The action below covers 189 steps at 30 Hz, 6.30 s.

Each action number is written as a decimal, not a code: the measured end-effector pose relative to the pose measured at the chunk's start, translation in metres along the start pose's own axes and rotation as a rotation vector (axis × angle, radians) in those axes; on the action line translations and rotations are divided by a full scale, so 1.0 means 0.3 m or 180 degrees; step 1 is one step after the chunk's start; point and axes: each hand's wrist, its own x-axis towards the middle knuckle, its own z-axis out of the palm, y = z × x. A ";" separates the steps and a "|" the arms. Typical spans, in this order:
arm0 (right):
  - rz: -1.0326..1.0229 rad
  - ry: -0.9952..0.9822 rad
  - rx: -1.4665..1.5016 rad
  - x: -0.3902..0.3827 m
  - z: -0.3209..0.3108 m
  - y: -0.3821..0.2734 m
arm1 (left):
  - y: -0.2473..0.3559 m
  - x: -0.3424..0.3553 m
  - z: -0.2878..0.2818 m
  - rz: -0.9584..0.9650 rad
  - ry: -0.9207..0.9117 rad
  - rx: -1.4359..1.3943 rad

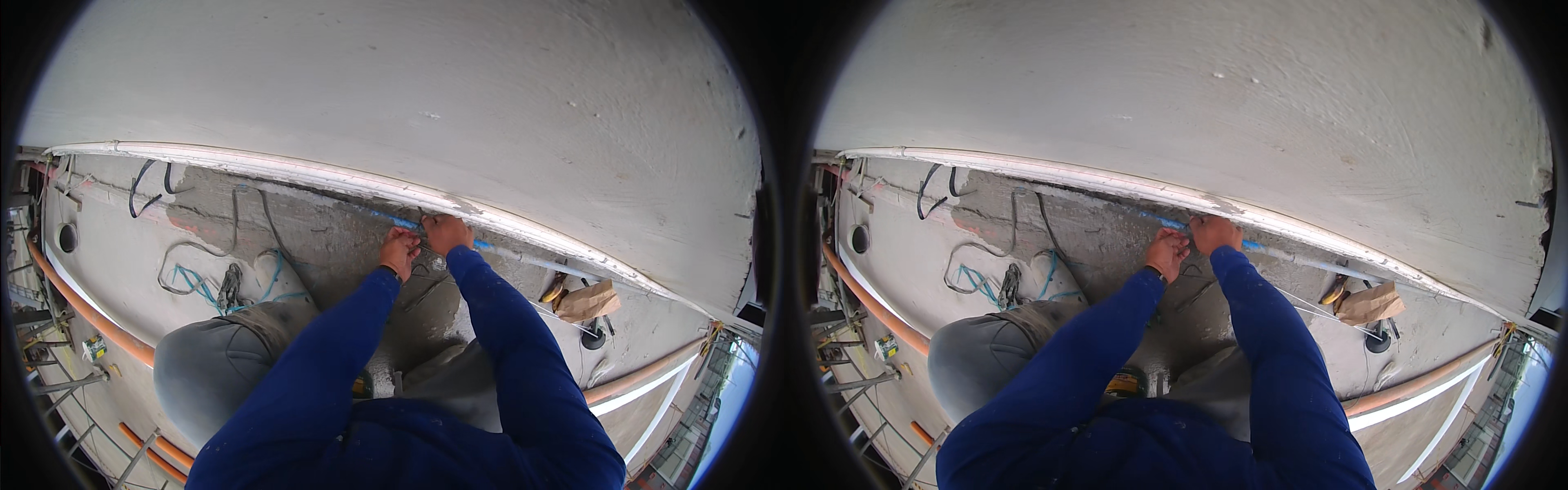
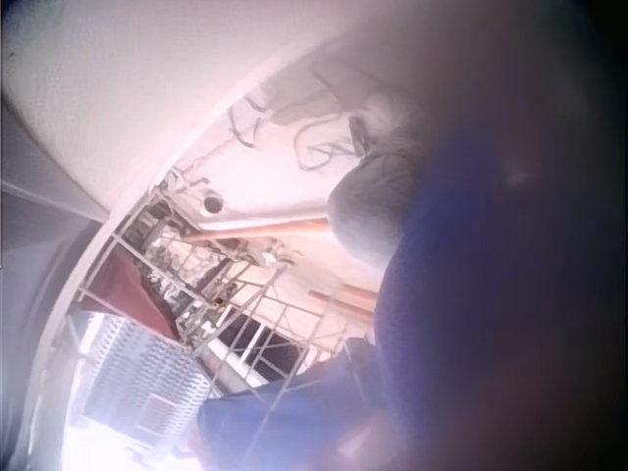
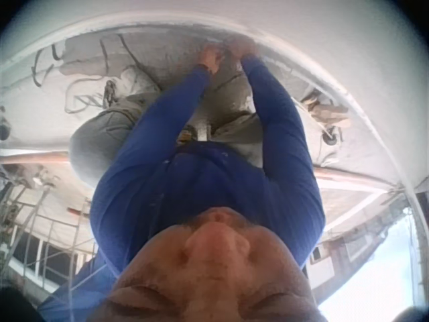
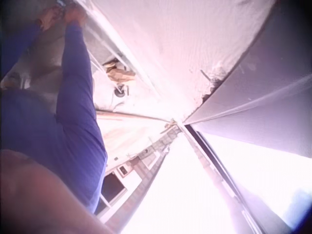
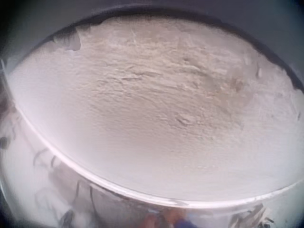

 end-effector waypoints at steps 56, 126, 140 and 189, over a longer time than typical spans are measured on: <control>0.0323 0.1162 0.2482 -0.123 0.344 0.227 | -0.013 -0.138 0.069 0.1690 0.0185 0.4410; 0.0883 0.0182 0.3624 0.012 0.411 0.247 | -0.108 -0.023 0.066 0.0430 0.0290 0.1262; 0.1201 -0.0542 0.4222 -0.049 0.257 0.207 | -0.066 0.025 0.067 0.0121 -0.0292 0.1165; 0.0494 0.0807 0.2780 -0.017 0.364 0.218 | -0.031 -0.061 0.103 0.1829 -0.0372 0.3787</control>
